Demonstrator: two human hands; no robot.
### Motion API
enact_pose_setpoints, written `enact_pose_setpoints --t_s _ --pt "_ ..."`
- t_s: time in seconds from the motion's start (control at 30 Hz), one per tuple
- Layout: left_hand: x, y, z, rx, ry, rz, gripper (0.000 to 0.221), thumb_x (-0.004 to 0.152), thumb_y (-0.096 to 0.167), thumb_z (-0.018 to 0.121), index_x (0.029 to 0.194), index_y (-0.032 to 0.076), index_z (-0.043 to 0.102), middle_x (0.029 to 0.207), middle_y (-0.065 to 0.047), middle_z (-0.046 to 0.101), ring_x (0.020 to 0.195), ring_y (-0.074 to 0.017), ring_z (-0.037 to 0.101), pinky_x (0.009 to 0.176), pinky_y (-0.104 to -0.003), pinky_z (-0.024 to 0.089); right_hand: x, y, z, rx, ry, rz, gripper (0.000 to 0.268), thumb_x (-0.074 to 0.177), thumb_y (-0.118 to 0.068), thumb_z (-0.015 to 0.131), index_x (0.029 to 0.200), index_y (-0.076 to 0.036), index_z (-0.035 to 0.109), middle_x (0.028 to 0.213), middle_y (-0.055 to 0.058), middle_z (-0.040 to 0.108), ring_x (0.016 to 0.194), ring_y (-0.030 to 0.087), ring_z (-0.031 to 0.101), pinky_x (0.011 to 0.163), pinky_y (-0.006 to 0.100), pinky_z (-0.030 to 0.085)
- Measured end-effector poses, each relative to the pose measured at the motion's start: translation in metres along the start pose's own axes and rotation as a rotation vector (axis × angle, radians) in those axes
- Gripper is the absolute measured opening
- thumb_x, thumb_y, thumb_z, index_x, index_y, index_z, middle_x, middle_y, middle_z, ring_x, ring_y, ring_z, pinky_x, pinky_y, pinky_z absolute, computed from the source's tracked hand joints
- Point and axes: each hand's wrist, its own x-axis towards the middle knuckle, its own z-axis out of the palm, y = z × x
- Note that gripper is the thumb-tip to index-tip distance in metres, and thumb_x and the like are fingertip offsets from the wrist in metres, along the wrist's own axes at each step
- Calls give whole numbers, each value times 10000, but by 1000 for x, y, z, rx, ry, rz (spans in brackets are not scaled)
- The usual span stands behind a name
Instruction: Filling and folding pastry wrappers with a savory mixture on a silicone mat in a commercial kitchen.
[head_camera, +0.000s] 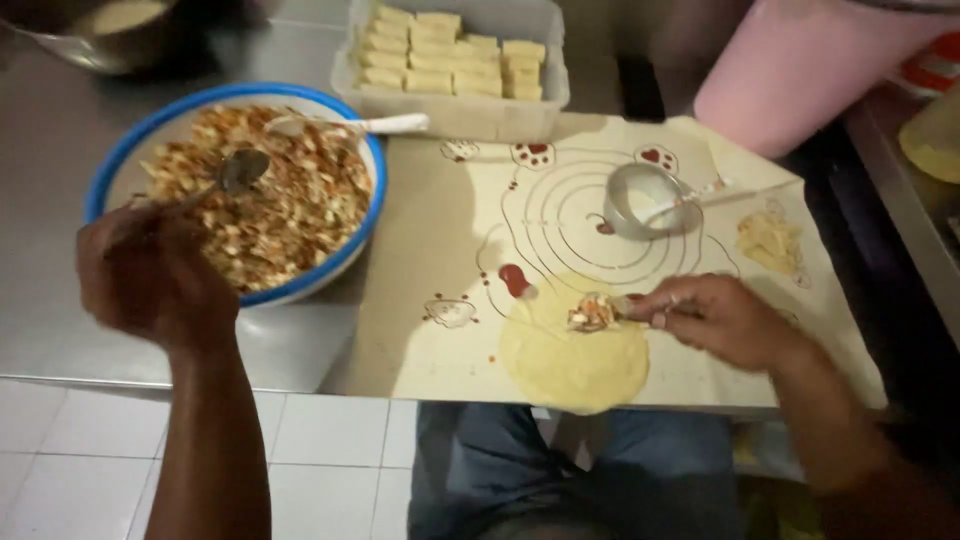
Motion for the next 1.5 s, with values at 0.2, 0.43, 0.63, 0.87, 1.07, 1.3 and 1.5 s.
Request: enact_pose_setpoints --t_s 0.2,0.43,0.63,0.87,1.07,1.3,1.5 --pt "-43 128 24 -353 -118 -61 274 956 -52 518 704 -52 410 681 -260 510 649 -490 589 607 -548 557 -42 72 72 -29 364 -243 256 887 -31 688 1126 -13 780 988 103 748 782 164 675 642 254 535" --pt "-85 248 37 -476 -571 -132 323 1095 239 448 1015 1 651 968 -167 715 845 -347 768 735 -404 667 -49 80 97 -262 406 -536 231 936 12 620 1142 61 712 1042 147 691 953 257 688 809 342 596" --pt "-102 275 49 -510 -632 -60 405 1127 253 414 1038 -48 670 1009 -214 723 915 -378 792 782 -432 684 -46 92 102 -245 389 -600 262 953 15 611 1197 20 707 1054 119 664 931 248 678 767 345 570" --pt "-108 289 57 -459 -677 -58 140 998 83 630 1001 -22 723 1004 -164 739 908 -339 794 779 -388 665 -49 97 108 -189 413 -603 274 969 -13 587 1217 4 703 1081 98 668 940 235 679 742 338 547" --pt "-105 296 62 -489 -740 -45 103 976 58 662 1024 -26 697 1016 -168 733 918 -332 786 774 -386 638 -48 97 109 -153 438 -600 277 951 23 568 1191 16 705 1078 109 677 902 244 690 712 342 553" --pt "-109 296 65 -465 -661 -26 52 960 48 668 978 16 705 964 -124 732 862 -286 785 705 -360 597 -48 90 104 -85 471 -497 301 943 -21 575 1198 -14 734 1082 105 714 963 224 699 771 321 565" --pt "-110 287 73 -493 -529 24 82 874 0 763 884 -6 682 891 -164 730 806 -316 795 674 -359 637 -46 88 100 -76 475 -538 267 972 -41 583 1186 21 729 1028 113 702 908 230 692 718 328 555"
